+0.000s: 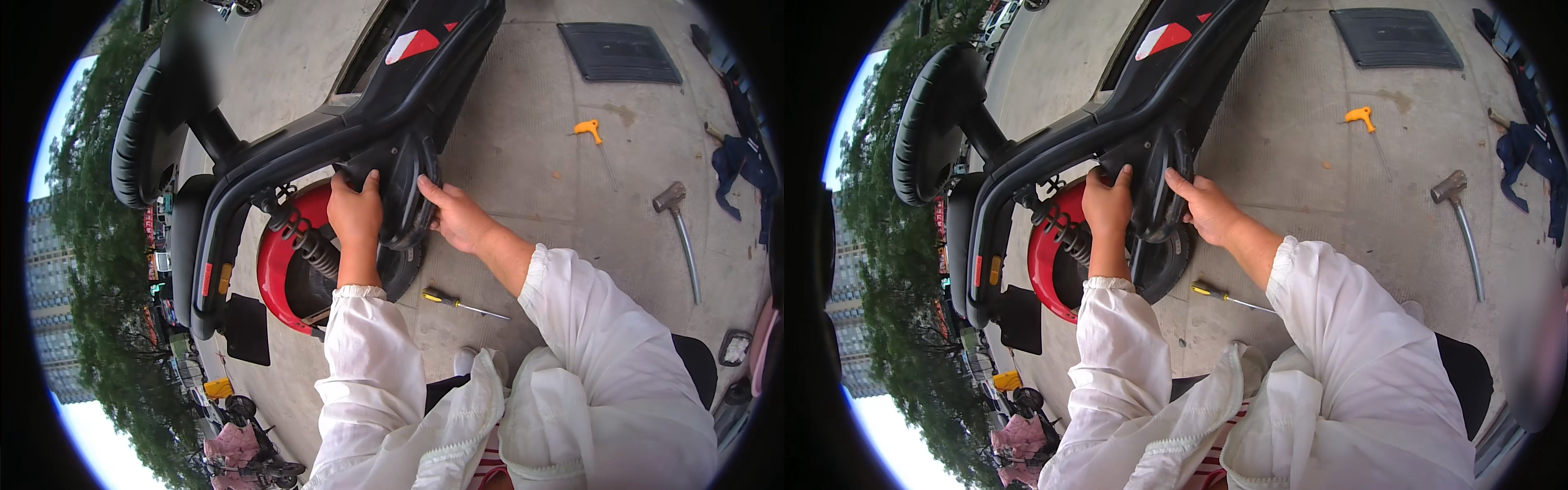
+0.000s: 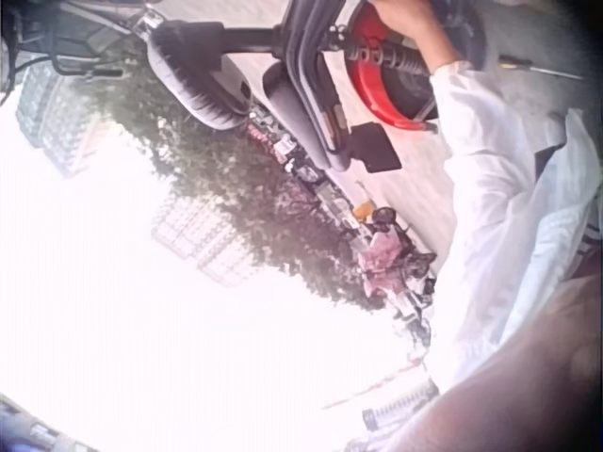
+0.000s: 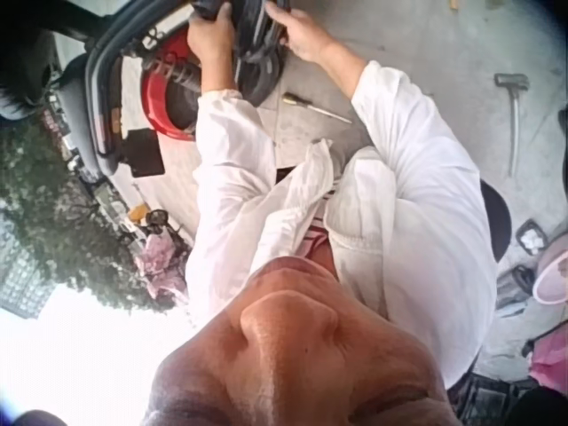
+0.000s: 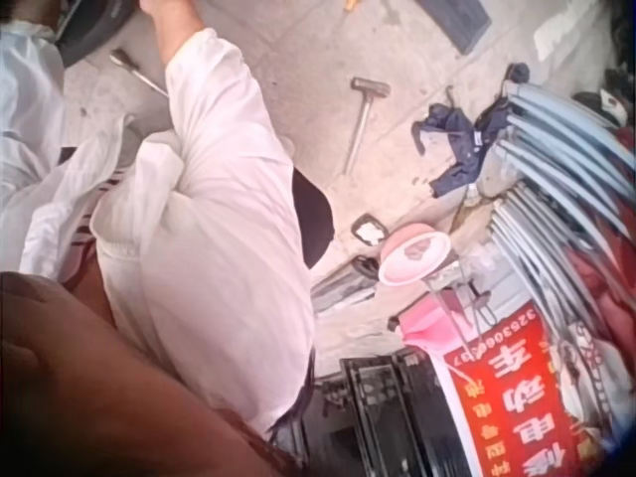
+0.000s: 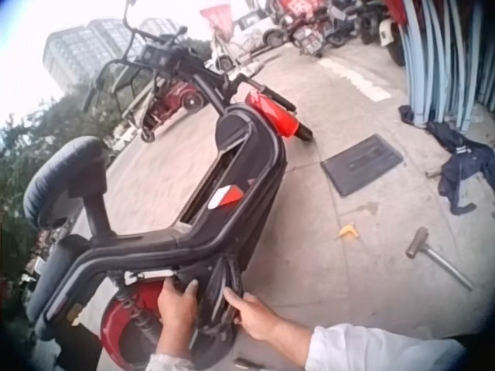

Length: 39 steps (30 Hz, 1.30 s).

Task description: The person uses a screwdriver to tighten screws on the rear side panel of a red electric scooter. The person repeatedly adjusts the panel and secures it to the frame.

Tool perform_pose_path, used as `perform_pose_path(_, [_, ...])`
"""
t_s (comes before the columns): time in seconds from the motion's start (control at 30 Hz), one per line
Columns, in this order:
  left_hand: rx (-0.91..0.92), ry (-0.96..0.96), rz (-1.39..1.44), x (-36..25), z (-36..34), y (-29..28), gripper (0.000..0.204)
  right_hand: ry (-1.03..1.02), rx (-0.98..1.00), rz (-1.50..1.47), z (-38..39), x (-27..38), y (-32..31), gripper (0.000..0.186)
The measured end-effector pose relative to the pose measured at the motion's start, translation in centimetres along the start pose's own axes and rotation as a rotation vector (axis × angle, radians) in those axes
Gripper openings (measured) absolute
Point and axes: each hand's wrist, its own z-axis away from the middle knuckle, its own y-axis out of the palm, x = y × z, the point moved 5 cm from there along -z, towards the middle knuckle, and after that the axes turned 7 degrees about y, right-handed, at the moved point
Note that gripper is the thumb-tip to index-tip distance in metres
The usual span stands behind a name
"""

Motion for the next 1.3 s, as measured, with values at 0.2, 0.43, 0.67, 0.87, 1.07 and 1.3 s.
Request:
perform_pose_path(0.2, [-0.016, 0.029, -0.007, 0.2, 0.0, 0.1, 0.057, 0.004, -0.042, -0.181, -0.4, -0.5, 0.2, 0.049])
perform_pose_path(0.43, [0.012, 0.037, -0.139, 0.0, -0.1, -0.2, 0.054, 0.014, -0.06, -0.216, -0.7, -0.8, 0.7, 0.046])
perform_pose_path(0.67, [0.031, -0.024, 0.882, 2.8, -0.8, 3.4, 0.031, 0.043, -0.033, -0.154, -1.6, -1.6, -0.3, 0.049])
perform_pose_path(0.87, [0.179, -0.064, 1.038, 3.7, -1.8, 3.0, 0.032, 0.096, -0.052, 0.048, 0.6, -2.7, -3.7, 0.066])
perform_pose_path(1.07, [0.193, -0.016, 1.054, 6.6, -1.4, 4.5, 0.036, 0.195, 0.253, 1.776, 8.9, -14.4, -12.1, 0.047])
perform_pose_path(1.3, [0.155, 0.047, 0.92, 5.4, -2.3, 3.9, 0.04, 0.04, 0.272, 2.084, 11.7, -21.5, -13.6, 0.051])
